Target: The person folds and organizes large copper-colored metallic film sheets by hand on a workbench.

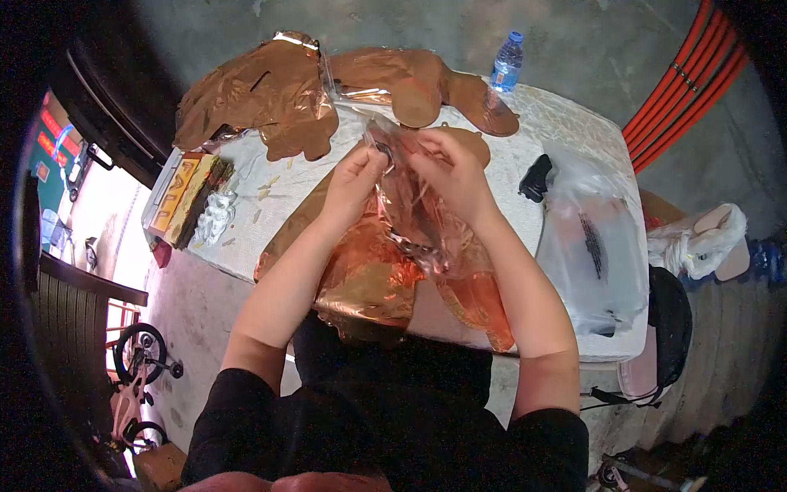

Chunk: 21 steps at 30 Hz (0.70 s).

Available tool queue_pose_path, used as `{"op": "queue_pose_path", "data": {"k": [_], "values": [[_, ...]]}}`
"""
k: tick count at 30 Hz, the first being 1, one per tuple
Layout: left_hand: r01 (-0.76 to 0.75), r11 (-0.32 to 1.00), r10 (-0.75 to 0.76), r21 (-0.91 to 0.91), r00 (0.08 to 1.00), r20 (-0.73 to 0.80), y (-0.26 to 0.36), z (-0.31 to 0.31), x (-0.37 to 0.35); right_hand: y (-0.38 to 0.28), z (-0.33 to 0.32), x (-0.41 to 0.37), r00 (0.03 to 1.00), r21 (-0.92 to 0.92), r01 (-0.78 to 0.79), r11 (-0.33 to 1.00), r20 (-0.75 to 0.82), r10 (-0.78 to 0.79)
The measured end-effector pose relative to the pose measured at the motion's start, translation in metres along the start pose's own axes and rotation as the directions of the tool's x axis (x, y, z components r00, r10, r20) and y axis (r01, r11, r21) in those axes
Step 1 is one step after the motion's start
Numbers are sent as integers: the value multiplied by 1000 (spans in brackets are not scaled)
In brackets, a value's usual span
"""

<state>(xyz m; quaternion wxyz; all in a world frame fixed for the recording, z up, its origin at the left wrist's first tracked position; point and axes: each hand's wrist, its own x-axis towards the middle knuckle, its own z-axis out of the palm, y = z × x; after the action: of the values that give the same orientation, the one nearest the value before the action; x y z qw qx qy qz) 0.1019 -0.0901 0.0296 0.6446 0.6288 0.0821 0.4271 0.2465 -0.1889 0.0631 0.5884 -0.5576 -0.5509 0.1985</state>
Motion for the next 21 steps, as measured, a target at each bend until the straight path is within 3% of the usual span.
{"op": "queue_pose_path", "data": {"k": [1,2,3,5,6,8,11,16,18,19,20,21], "values": [[1,1000,-1,-2,1000,3,1,1,-1,-1,0,-1,998,-25,-17,1000,63,19],[11,999,-12,34,1000,22,2,2,-3,-3,-1,-1,992,-265,125,956,59,-114],[19,997,-22,71,999,39,6,5,-5,-8,-3,-3,992,-268,123,956,57,-111],[28,992,-36,123,997,61,14,8,-8,-17,-6,-6,985,-492,171,853,53,-167],[36,983,-51,178,995,82,17,9,-9,-17,-6,-7,985,-496,168,852,52,-164],[65,980,-84,188,992,98,16,11,-11,-18,-5,-6,954,-680,199,705,-30,-299],[91,977,-118,191,984,133,16,12,-12,-20,-7,-5,953,-750,198,631,-4,-303],[63,967,-103,246,982,156,15,11,-13,-21,-9,-2,960,-711,197,675,2,-279],[-37,975,-3,220,984,179,13,10,-13,-16,-11,-2,960,-687,202,698,-4,-282],[-40,976,0,214,983,185,13,10,-12,-6,-12,2,946,-569,248,784,-33,-323],[17,994,-35,109,986,162,13,11,-12,2,-16,4,931,-440,293,849,-71,-358],[73,997,-73,3,987,141,12,12,-12,3,-21,6,931,-446,289,847,-74,-357]]}}
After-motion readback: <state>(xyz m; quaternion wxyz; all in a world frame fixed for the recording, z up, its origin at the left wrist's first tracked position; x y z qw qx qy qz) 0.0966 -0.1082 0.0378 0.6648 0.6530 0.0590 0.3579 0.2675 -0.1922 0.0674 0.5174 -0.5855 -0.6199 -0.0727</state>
